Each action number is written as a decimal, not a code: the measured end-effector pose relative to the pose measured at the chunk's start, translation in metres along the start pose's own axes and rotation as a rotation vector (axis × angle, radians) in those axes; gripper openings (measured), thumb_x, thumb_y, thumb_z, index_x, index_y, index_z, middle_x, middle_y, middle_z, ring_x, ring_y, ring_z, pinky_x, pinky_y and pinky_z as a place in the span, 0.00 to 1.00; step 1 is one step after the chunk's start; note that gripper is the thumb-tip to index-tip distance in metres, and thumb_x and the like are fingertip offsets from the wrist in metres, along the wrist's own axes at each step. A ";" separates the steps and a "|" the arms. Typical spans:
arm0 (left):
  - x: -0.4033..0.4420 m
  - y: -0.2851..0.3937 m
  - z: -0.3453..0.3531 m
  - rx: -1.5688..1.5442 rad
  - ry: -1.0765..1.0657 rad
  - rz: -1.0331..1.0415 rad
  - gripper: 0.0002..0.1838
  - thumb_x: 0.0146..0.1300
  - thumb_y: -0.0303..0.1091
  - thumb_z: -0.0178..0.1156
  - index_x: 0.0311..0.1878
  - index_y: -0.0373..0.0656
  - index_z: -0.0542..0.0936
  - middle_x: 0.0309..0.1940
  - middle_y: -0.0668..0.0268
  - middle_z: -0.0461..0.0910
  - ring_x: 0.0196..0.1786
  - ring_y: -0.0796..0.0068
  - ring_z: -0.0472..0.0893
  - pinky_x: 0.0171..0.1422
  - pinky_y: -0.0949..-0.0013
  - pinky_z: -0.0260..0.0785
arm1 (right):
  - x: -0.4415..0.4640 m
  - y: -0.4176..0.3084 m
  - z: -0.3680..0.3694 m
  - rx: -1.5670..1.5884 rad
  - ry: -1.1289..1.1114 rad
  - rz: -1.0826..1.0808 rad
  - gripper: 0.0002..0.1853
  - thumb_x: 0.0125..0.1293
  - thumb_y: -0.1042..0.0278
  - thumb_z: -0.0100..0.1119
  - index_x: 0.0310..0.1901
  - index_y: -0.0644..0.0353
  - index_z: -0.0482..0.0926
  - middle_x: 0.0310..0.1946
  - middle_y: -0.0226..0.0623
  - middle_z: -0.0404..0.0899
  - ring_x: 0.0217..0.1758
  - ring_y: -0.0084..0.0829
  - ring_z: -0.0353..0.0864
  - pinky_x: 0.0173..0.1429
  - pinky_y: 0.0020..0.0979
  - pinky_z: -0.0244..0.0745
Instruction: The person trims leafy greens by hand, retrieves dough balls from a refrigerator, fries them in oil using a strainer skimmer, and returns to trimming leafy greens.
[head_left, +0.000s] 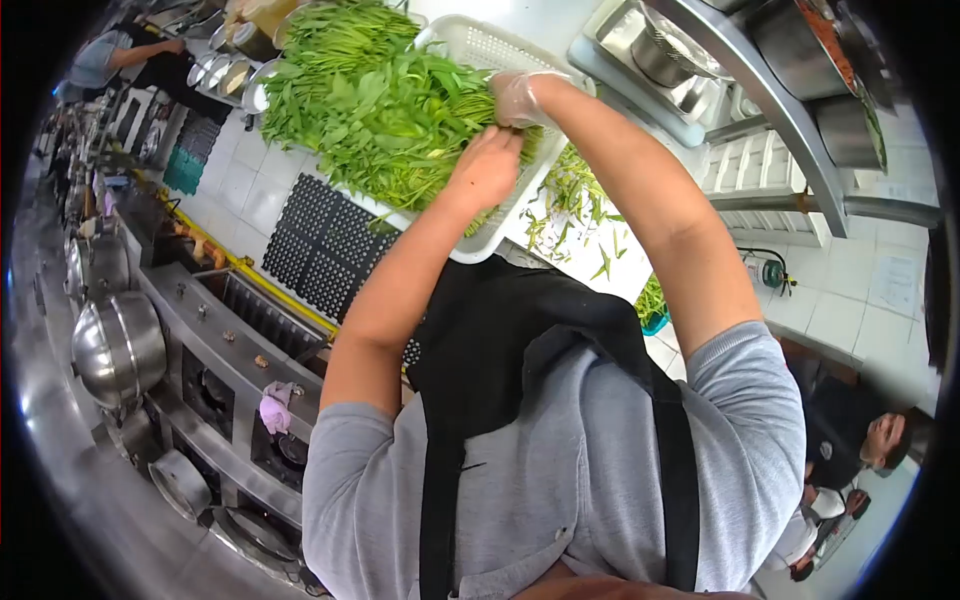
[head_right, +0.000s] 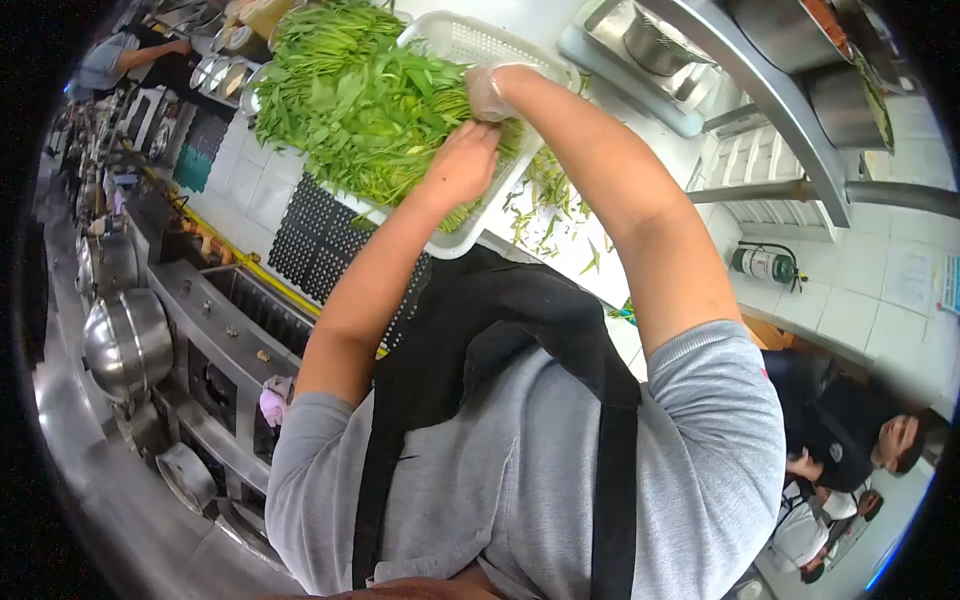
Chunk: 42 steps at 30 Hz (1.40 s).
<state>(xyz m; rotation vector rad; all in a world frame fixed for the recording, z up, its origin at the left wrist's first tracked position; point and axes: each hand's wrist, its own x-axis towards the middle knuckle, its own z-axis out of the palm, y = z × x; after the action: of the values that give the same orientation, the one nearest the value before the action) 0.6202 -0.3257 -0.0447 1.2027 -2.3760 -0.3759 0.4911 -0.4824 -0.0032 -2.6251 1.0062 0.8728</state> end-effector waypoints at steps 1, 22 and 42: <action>-0.001 -0.006 0.009 0.064 -0.073 -0.068 0.25 0.73 0.36 0.64 0.67 0.31 0.79 0.61 0.49 0.82 0.68 0.45 0.76 0.76 0.45 0.69 | -0.002 -0.003 -0.003 -0.178 -0.037 -0.025 0.09 0.63 0.67 0.72 0.45 0.50 0.94 0.42 0.35 0.93 0.46 0.45 0.92 0.49 0.44 0.87; 0.009 0.005 0.001 -0.058 -0.190 0.350 0.35 0.65 0.25 0.63 0.77 0.30 0.70 0.69 0.42 0.78 0.64 0.38 0.81 0.73 0.43 0.72 | -0.024 0.002 0.005 0.378 0.072 0.171 0.20 0.55 0.61 0.74 0.43 0.71 0.91 0.37 0.58 0.91 0.38 0.50 0.91 0.45 0.49 0.86; 0.033 -0.106 0.114 -0.120 -0.431 -0.178 0.45 0.84 0.65 0.46 0.85 0.34 0.64 0.86 0.39 0.60 0.87 0.41 0.63 0.90 0.39 0.49 | -0.053 -0.046 -0.084 0.085 0.070 0.154 0.17 0.61 0.59 0.71 0.36 0.70 0.91 0.34 0.57 0.90 0.38 0.51 0.91 0.45 0.49 0.86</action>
<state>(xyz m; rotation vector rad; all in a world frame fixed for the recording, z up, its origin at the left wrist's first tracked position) 0.6186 -0.4095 -0.1794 1.3927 -2.5537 -0.9034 0.5279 -0.4504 0.0948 -2.5503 1.2492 0.7558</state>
